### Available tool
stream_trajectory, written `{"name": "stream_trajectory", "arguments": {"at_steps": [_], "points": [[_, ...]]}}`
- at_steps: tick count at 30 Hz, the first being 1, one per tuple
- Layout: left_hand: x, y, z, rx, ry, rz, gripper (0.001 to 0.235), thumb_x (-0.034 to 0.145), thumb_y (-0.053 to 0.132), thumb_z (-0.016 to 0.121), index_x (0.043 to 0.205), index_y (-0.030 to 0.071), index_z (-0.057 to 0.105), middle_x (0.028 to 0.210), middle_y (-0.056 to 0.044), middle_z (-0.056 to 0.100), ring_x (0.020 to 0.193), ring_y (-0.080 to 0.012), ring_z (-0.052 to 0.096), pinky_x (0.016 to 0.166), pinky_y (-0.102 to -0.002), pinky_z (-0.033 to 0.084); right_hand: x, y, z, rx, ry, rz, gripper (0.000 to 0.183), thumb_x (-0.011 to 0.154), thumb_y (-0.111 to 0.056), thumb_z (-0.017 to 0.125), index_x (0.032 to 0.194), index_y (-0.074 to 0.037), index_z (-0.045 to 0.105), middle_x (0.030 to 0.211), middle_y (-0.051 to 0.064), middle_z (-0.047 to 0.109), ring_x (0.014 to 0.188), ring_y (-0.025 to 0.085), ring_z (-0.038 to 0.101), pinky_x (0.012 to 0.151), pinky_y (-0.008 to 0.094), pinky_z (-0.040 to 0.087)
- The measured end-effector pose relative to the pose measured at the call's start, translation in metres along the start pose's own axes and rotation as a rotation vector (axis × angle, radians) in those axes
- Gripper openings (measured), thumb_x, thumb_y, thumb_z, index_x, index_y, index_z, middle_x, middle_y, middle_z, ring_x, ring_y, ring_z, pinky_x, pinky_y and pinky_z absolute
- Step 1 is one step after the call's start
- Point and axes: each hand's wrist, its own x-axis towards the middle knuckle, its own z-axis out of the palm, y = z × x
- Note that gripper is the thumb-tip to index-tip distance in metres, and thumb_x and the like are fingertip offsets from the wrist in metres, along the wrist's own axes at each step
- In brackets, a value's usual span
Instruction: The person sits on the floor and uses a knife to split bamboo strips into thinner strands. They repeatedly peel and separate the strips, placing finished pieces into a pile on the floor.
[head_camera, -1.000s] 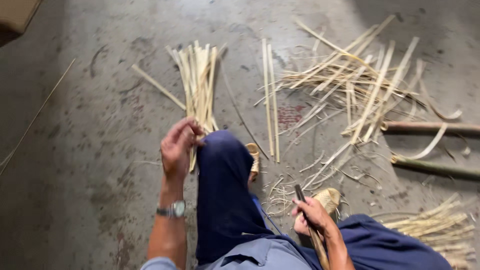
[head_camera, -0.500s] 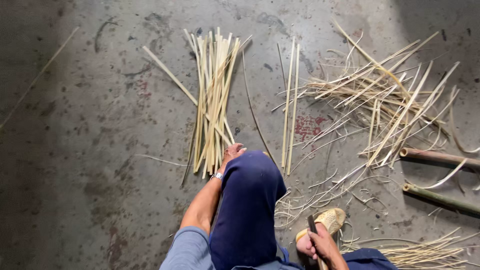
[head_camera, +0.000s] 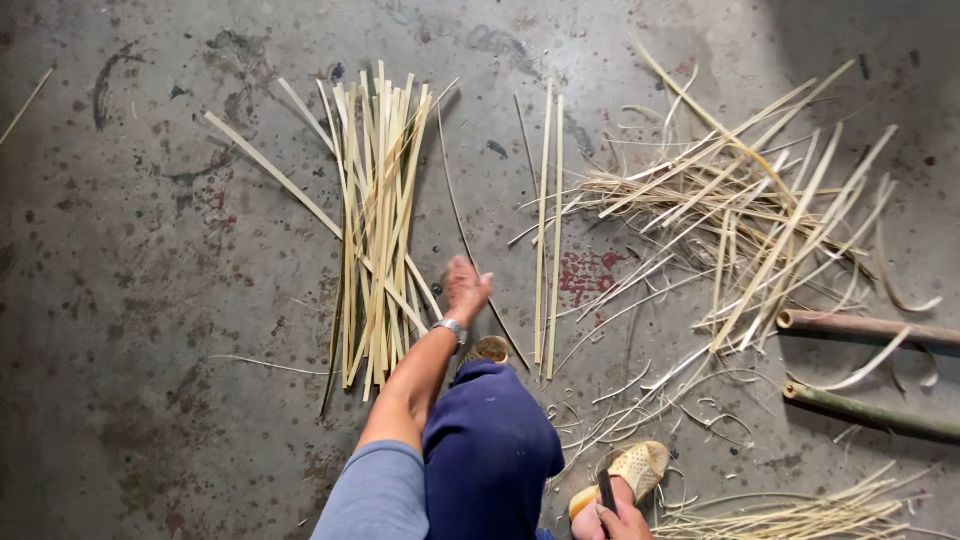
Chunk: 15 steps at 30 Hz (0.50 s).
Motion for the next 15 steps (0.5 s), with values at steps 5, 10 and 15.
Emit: {"name": "stream_trajectory", "arguments": {"at_steps": [5, 10, 15], "points": [[0.002, 0.035, 0.042, -0.292, -0.392, 0.684, 0.073, 0.082, 0.013, 0.069, 0.151, 0.004, 0.046, 0.145, -0.024, 0.054, 0.131, -0.0415, 0.054, 0.11, -0.044, 0.046, 0.007, -0.018, 0.008, -0.015, -0.023, 0.019, 0.03, 0.09, -0.022, 0.066, 0.113, -0.005, 0.073, 0.065, 0.012, 0.068, 0.051, 0.019, 0.063, 0.048, 0.034, 0.049], [-0.018, 0.035, 0.012, -0.243, -0.135, 0.536, 0.05, 0.086, 0.003, 0.06, 0.135, 0.009, 0.063, 0.127, -0.015, 0.067, 0.115, -0.0349, 0.063, 0.098, -0.04, 0.053, 0.013, -0.033, 0.007, -0.042, -0.036, 0.005, 0.029, 0.088, -0.021, 0.068, 0.111, -0.004, 0.073, 0.065, 0.011, 0.069, 0.053, 0.019, 0.064, 0.05, 0.034, 0.05], [0.013, -0.066, -0.061, -0.053, 0.534, 0.091, 0.026, 0.092, 0.011, 0.061, 0.116, 0.003, 0.054, 0.109, -0.016, 0.054, 0.101, -0.0268, 0.055, 0.089, -0.041, 0.049, 0.014, -0.044, 0.006, -0.071, -0.033, -0.044, 0.028, 0.086, -0.021, 0.069, 0.108, -0.004, 0.074, 0.065, 0.011, 0.07, 0.054, 0.019, 0.066, 0.052, 0.033, 0.051]]}}
